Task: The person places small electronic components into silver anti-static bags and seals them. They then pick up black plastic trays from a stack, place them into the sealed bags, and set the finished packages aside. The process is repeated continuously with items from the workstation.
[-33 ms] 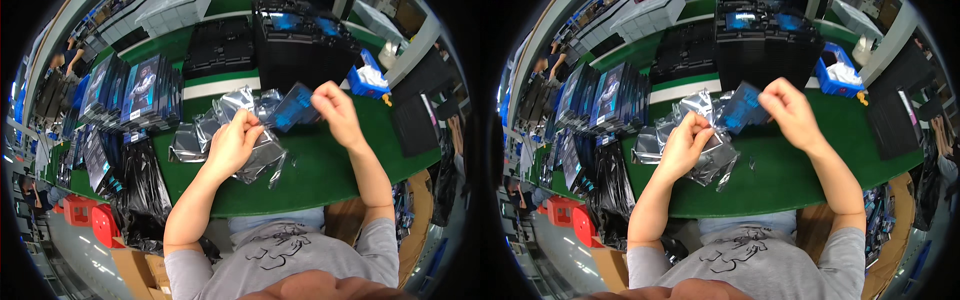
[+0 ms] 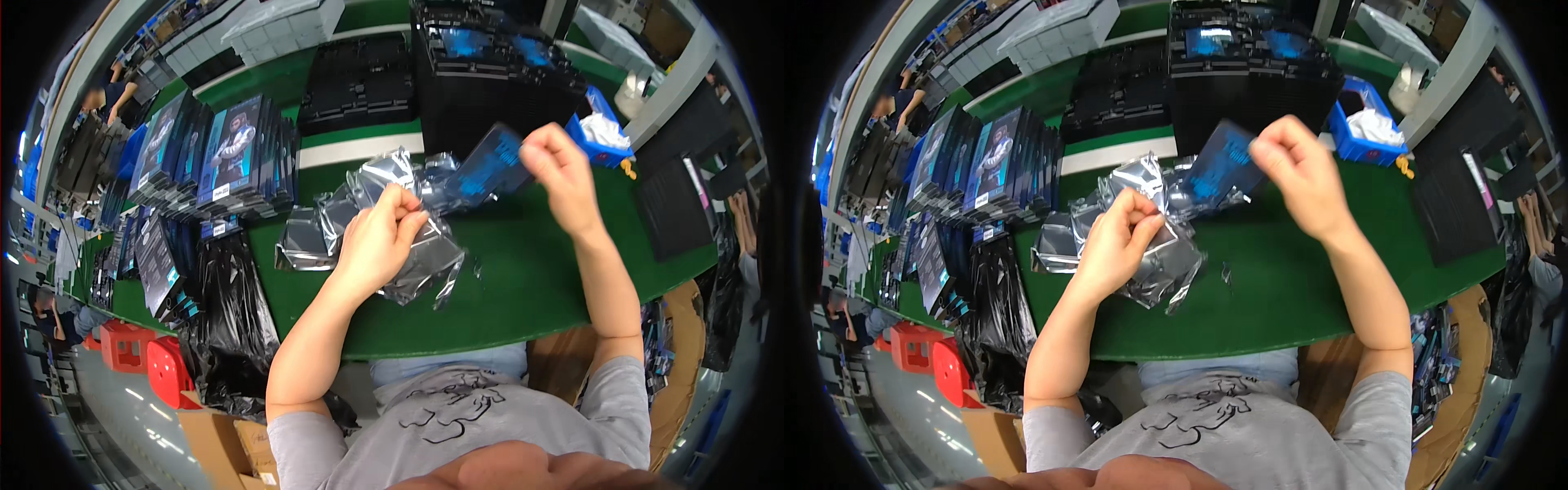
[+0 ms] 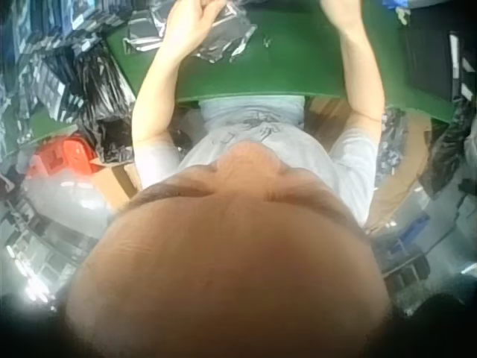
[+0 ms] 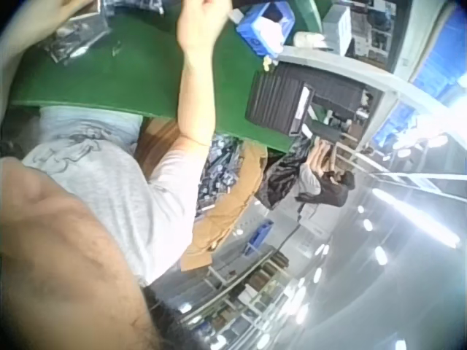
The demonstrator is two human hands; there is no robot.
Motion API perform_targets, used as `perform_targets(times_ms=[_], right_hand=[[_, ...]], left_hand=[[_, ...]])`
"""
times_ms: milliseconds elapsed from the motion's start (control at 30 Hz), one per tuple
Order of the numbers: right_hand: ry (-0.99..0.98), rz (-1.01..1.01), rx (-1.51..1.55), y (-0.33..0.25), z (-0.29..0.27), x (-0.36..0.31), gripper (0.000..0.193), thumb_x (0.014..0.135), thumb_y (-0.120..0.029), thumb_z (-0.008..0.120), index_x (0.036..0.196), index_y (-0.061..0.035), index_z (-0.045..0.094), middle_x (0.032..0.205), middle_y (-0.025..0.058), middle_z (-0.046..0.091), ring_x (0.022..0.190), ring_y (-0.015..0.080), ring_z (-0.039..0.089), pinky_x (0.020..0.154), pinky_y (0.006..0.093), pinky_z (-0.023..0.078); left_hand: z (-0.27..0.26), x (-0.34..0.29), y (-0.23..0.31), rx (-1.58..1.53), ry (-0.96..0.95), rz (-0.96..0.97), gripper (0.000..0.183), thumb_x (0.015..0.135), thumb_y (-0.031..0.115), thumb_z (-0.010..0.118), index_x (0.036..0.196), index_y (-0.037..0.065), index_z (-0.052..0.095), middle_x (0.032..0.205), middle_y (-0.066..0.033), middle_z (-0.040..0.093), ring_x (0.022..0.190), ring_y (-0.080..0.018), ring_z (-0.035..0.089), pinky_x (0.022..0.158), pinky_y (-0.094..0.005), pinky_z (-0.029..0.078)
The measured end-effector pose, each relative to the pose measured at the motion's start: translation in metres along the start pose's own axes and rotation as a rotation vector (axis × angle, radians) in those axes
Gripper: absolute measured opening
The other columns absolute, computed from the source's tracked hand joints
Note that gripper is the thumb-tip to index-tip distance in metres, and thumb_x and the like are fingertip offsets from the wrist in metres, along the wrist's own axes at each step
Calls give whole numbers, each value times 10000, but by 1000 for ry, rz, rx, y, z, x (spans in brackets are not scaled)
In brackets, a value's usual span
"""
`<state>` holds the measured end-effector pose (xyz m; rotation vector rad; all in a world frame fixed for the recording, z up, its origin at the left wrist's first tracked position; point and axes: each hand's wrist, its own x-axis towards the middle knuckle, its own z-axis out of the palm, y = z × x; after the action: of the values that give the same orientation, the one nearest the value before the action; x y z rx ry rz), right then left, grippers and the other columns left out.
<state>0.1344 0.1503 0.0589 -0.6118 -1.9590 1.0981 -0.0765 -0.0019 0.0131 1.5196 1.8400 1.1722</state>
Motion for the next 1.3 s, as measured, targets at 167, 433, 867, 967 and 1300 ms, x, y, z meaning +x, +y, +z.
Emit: perform_targets(times_ms=[167, 433, 867, 967, 1300], right_hand=[[199, -329, -315, -34, -50, 123, 221, 949, -239, 616, 943, -19, 620, 842, -46, 555, 803, 49, 474, 741, 206, 388], [197, -487, -959, 47, -74, 355, 319, 895, -341, 594, 864, -33, 672, 906, 233, 655, 897, 398, 637, 771, 466, 480], [-402, 44, -1276, 86, -60, 408, 275, 926, -296, 627, 1050, -61, 698, 898, 82, 691, 853, 170, 638, 782, 334, 496], [-233, -182, -1238, 45, -28, 365, 271, 908, -259, 624, 1078, -60, 694, 940, 133, 707, 920, 236, 679, 846, 341, 509], [-842, -220, -1390, -45, 170, 226, 392, 822, -405, 674, 1016, -71, 742, 1022, 159, 719, 970, 318, 687, 831, 439, 549]], left_hand=[[-5, -4, 5, 6, -5, 7, 130, 924, 66, 648, 963, -14, 553, 808, -111, 691, 731, -136, 656, 682, -280, 513], [-4, -1, 3, 54, 32, 34, 133, 902, 101, 684, 935, 16, 588, 784, -100, 706, 730, -159, 702, 669, -283, 519], [0, -4, 2, 199, 164, 235, 132, 860, 152, 715, 885, 83, 606, 666, -55, 655, 561, -235, 639, 513, -360, 480], [0, -6, 8, 214, 155, 252, 132, 869, 164, 704, 899, 86, 602, 683, -57, 663, 591, -251, 652, 532, -369, 492], [1, -7, 4, 234, 138, 232, 139, 912, 216, 642, 951, 99, 578, 738, -79, 685, 683, -311, 676, 590, -418, 514]])
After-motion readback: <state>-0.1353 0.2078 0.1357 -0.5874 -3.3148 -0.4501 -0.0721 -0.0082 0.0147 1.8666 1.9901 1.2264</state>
